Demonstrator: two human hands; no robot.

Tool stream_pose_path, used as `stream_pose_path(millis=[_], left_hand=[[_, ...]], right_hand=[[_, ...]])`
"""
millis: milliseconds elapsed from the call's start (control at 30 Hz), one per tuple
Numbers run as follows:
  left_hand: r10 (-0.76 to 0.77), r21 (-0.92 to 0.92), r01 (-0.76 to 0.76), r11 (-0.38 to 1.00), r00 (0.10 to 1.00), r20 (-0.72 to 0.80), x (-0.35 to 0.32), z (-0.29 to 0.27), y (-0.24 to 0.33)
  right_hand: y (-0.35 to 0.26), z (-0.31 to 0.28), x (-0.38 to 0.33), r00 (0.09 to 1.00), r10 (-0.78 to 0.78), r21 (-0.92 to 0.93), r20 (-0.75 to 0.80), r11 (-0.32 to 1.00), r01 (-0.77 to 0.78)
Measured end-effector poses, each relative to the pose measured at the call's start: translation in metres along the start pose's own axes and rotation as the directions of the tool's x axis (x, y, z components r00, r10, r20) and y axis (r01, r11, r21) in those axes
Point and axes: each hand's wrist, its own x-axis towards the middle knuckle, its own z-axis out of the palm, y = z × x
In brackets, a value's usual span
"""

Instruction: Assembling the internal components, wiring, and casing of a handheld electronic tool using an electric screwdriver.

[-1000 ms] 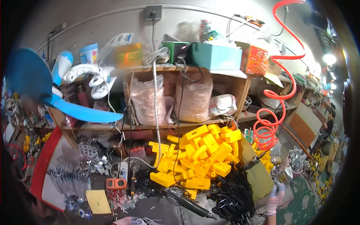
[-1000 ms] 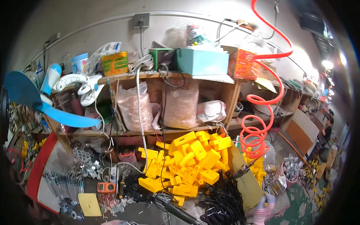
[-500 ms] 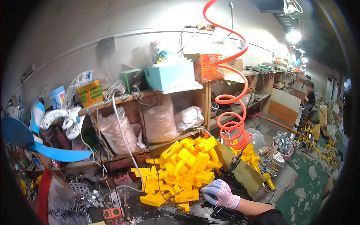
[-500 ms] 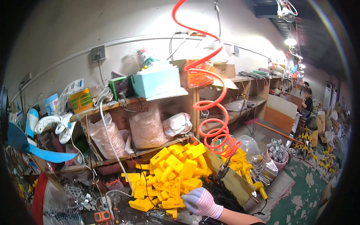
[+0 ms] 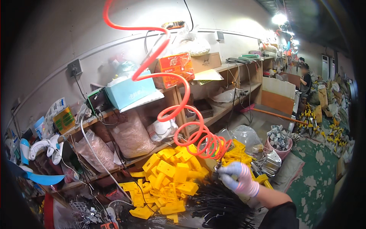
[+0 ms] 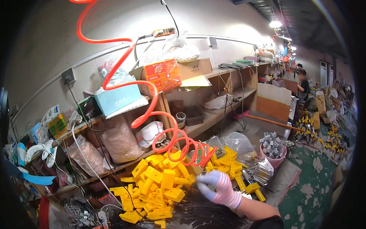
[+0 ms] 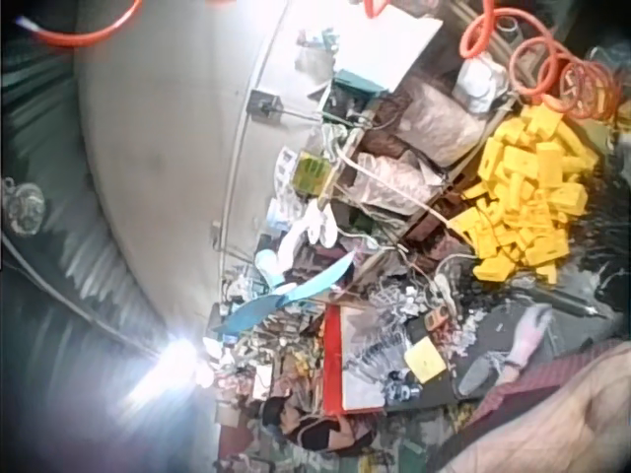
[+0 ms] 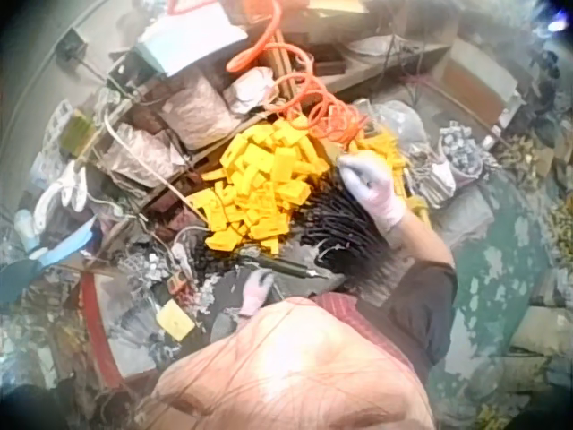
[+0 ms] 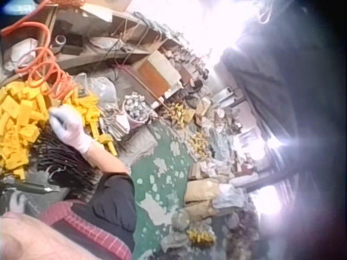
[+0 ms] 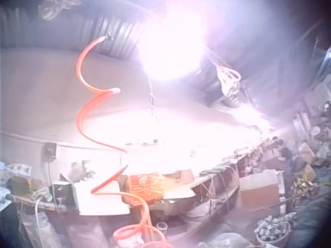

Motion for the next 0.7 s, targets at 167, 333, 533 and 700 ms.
stream_pose_path(millis=[167,333,533,700], left_hand=[[-0.078,0.266,-0.049,0.963,0.891,0.446,0.037,0.069,0.014],[-0.187,0.54,-0.075,0.838,0.891,0.414,0.061,0.088,0.013],[-0.207,0.479,-0.058,0.876,0.852,0.482,0.073,0.094,-0.012],[-0.021,0.274,-0.061,0.96,0.957,0.289,0.097,0.177,-0.165]], right_hand=[[0.034,-0.027,0.094,0.988,-0.151,-0.076,0.017,0.985,0.152],[0.057,-0.018,0.247,0.992,-0.123,-0.161,-0.023,0.98,0.117],[0.09,0.005,0.44,0.999,0.04,-0.256,-0.013,0.966,-0.042],[0.064,0.042,0.485,0.974,0.227,-0.367,-0.005,0.906,-0.213]])
